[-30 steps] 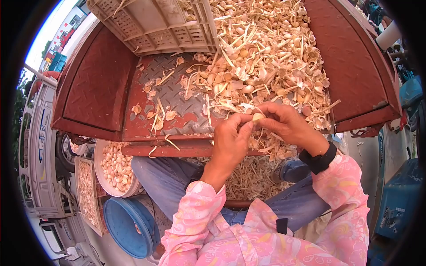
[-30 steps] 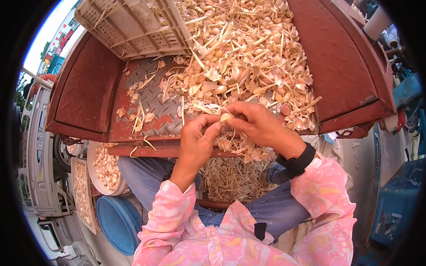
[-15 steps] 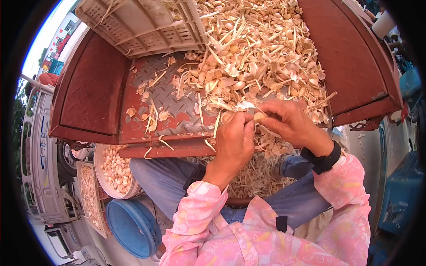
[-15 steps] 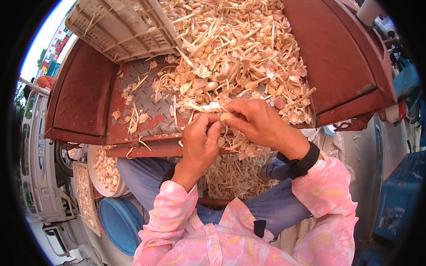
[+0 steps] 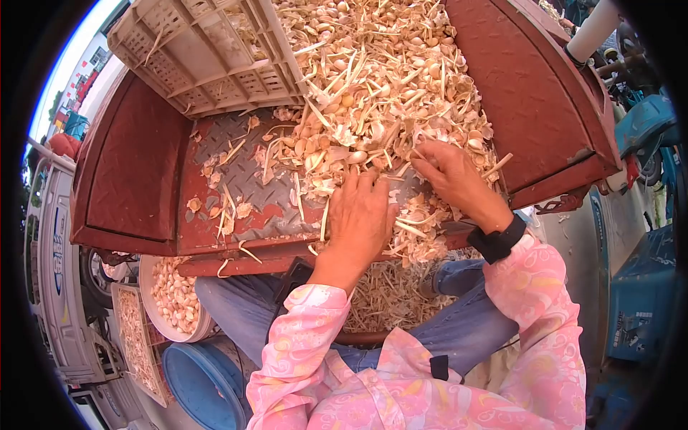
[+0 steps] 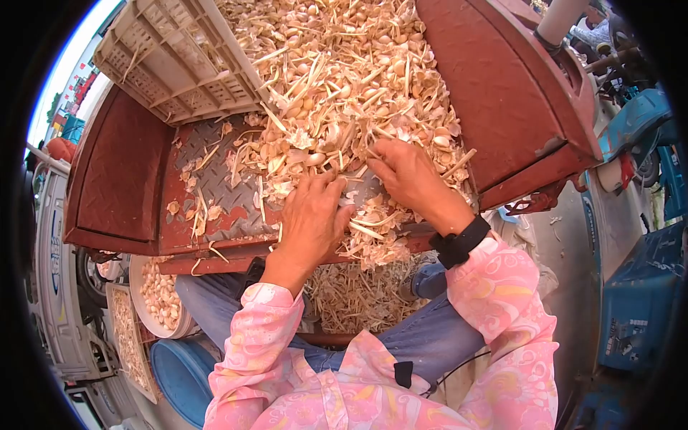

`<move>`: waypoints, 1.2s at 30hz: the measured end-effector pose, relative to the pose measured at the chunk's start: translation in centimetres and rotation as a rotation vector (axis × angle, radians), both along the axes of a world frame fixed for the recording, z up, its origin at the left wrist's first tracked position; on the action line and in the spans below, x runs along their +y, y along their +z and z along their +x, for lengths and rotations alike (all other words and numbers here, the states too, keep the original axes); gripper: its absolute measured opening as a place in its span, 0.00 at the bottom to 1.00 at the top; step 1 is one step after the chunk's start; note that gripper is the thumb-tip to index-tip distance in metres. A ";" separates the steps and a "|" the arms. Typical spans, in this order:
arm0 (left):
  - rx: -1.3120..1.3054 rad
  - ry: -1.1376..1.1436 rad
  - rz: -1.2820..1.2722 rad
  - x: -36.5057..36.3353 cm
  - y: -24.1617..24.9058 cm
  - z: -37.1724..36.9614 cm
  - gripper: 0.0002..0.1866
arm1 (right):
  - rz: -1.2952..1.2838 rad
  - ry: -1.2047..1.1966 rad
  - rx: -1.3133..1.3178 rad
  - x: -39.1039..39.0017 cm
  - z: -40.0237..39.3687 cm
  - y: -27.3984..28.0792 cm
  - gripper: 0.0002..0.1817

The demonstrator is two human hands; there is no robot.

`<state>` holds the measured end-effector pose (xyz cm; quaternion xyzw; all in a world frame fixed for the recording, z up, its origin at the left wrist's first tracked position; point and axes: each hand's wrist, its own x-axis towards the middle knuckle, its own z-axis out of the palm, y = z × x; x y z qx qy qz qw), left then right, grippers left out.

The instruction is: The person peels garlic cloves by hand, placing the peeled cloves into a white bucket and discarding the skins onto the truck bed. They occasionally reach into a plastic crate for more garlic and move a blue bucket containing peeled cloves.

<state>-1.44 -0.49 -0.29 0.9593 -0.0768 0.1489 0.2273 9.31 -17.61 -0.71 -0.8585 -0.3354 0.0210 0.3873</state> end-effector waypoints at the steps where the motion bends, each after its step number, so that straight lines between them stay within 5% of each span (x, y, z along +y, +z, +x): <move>1: 0.005 -0.017 0.042 -0.1 0.0 -0.4 0.16 | -0.166 -0.049 -0.408 0.3 0.3 -0.6 0.07; 6: 0.035 0.038 0.058 1.9 1.7 -3.5 0.15 | -0.264 -0.147 -0.348 1.5 0.1 -0.4 0.09; 15: 0.297 0.040 -0.984 -0.1 0.5 -3.1 0.15 | -0.471 -0.117 -0.260 1.2 1.1 0.1 0.09; 23: 0.461 0.037 -1.385 -0.7 1.2 -2.7 0.18 | -0.581 -0.107 -0.319 0.6 0.3 -0.3 0.10; 27: 0.523 0.035 -1.692 -0.6 1.0 -2.6 0.18 | -0.312 -0.175 -0.178 1.2 0.0 1.2 0.10; 33: 0.494 0.030 -1.698 -1.7 0.8 -1.6 0.18 | -0.067 -0.292 -0.075 0.5 -0.2 3.2 0.10; 36: 0.480 0.045 -1.661 -1.2 1.1 -1.5 0.18 | -0.439 -0.140 -0.256 -0.2 -0.5 2.4 0.08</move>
